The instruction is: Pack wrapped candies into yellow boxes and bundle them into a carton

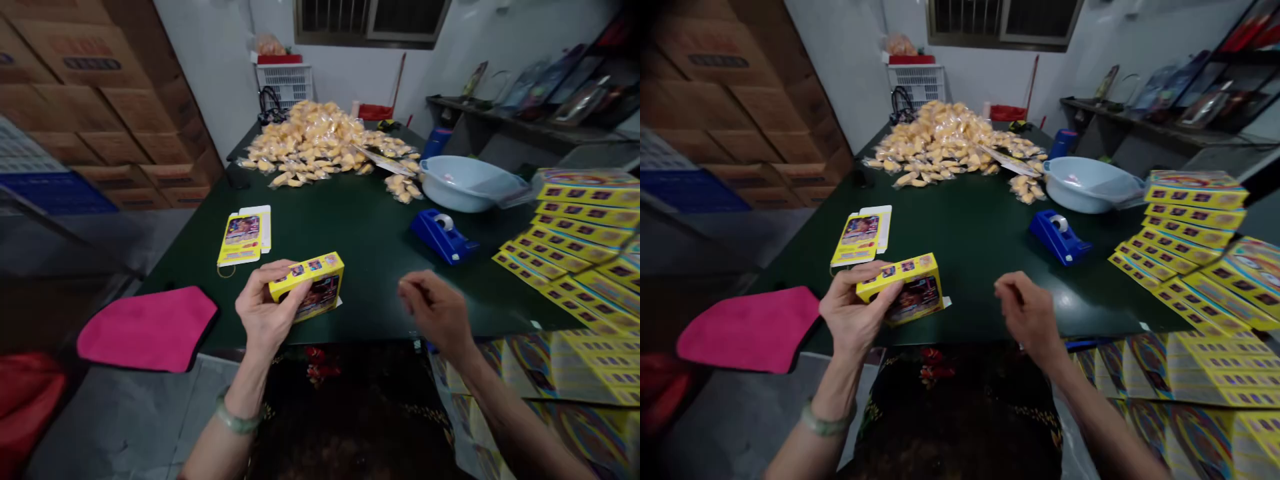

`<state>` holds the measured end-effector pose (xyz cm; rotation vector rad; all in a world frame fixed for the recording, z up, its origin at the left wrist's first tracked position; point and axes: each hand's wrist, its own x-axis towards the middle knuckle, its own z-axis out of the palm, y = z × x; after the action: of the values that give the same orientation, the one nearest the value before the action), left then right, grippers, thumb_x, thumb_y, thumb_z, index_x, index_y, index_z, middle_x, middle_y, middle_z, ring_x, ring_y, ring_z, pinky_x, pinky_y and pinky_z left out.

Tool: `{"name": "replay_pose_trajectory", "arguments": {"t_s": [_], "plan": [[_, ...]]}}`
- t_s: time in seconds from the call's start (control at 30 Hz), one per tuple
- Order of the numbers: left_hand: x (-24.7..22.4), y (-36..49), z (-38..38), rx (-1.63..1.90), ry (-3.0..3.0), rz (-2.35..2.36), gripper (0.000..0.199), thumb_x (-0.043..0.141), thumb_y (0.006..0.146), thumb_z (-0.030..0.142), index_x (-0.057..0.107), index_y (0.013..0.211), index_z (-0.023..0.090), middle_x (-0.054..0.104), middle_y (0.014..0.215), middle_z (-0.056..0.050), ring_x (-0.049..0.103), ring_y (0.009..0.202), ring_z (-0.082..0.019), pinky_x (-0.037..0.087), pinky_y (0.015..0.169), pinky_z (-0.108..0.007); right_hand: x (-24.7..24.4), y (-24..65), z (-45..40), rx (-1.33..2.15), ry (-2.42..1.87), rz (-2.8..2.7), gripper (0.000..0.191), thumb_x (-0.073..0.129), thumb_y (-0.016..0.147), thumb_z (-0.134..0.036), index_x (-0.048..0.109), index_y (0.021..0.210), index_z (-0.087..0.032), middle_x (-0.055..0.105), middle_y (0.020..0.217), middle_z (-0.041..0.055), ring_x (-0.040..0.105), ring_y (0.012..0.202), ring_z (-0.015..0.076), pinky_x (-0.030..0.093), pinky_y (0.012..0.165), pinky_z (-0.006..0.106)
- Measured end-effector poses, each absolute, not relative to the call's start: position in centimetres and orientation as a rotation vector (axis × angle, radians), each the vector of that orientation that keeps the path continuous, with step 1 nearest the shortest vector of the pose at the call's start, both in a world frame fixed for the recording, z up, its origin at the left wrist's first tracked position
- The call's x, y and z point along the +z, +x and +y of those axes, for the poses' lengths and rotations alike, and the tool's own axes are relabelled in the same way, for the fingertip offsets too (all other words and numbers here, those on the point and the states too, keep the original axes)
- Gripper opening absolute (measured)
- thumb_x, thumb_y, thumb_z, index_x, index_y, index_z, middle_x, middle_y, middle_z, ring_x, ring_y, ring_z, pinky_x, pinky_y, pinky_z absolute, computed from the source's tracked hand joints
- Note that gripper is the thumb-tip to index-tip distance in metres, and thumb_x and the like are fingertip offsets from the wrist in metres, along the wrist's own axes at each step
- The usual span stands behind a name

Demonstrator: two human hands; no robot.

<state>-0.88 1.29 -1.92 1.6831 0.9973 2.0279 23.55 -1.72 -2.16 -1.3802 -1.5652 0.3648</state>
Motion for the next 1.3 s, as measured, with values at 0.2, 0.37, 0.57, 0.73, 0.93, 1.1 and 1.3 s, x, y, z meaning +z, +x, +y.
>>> {"name": "replay_pose_trajectory", "arguments": {"t_s": [0.2,0.37,0.57,0.73,0.93,1.1,1.3], "plan": [[-2.1,-0.1,1.0,2.088,1.650,1.009,0.025,0.077,0.066,0.008,0.059,0.081,0.018,0.068,0.082,-0.001,0.069,0.079,-0.014,0.057,0.070,-0.025,1.4,15.1,-2.4,0.688,-0.878,-1.453,0.024,0.054,0.087,-0.017,0.050,0.109,-0.026,0.058,0.062,-0.0071,0.046,0.036,0.0065,0.034,0.033,0.020],[-2.5,0.2,0.7,2.077,1.659,1.047,0.025,0.076,0.069,0.011,0.058,0.084,0.018,0.068,0.087,-0.002,0.068,0.080,-0.014,0.056,0.070,-0.026,0.9,12.9,-2.0,1.047,-0.773,-1.265,0.053,0.057,0.084,-0.019,0.029,0.127,-0.027,0.060,0.061,-0.0099,0.046,0.033,0.0073,0.038,0.031,0.020],[-2.5,0.2,0.6,2.056,1.684,1.069,0.025,0.077,0.070,0.017,0.056,0.083,0.017,0.067,0.086,-0.002,0.068,0.080,-0.014,0.057,0.070,-0.027,1.0,12.3,-1.5,1.217,-0.856,-1.124,0.053,0.061,0.081,-0.021,0.030,0.124,-0.024,0.060,0.060,-0.0114,0.045,0.035,0.0051,0.037,0.032,0.015],[-2.2,-0.6,0.7,1.957,1.807,1.015,0.023,0.076,0.071,0.019,0.056,0.082,0.018,0.068,0.087,-0.003,0.068,0.082,-0.015,0.056,0.071,-0.028,1.2,12.2,-1.2,1.260,-0.935,-1.096,0.055,0.062,0.078,-0.023,0.032,0.123,-0.021,0.060,0.056,-0.0110,0.045,0.035,0.0060,0.036,0.032,0.015],[-0.5,-2.7,0.8,1.677,2.347,0.918,0.020,0.067,0.079,0.013,0.062,0.097,0.019,0.063,0.086,-0.002,0.062,0.077,-0.011,0.051,0.066,-0.023,2.1,11.9,-1.5,1.224,-1.073,-1.092,0.056,0.063,0.076,-0.025,0.033,0.123,-0.018,0.059,0.052,-0.0103,0.042,0.034,0.0054,0.033,0.033,0.015],[0.9,-3.5,0.9,1.277,2.564,0.988,0.032,0.056,0.083,0.015,0.064,0.114,0.019,0.054,0.081,-0.002,0.055,0.066,-0.009,0.045,0.056,-0.021,1.2,12.0,-1.0,1.207,-1.127,-1.106,0.066,0.065,0.076,-0.035,0.030,0.130,-0.018,0.061,0.055,-0.0082,0.043,0.034,0.0064,0.034,0.034,0.018],[1.0,-3.7,2.1,1.304,2.399,1.053,0.034,0.055,0.082,0.019,0.067,0.113,0.018,0.060,0.081,-0.003,0.057,0.070,-0.012,0.046,0.061,-0.024,-5.0,11.9,0.0,0.994,-1.409,-1.429,0.085,0.070,0.073,-0.036,0.023,0.142,-0.020,0.057,0.054,-0.0082,0.056,0.049,0.0165,0.049,0.055,0.032]]}}
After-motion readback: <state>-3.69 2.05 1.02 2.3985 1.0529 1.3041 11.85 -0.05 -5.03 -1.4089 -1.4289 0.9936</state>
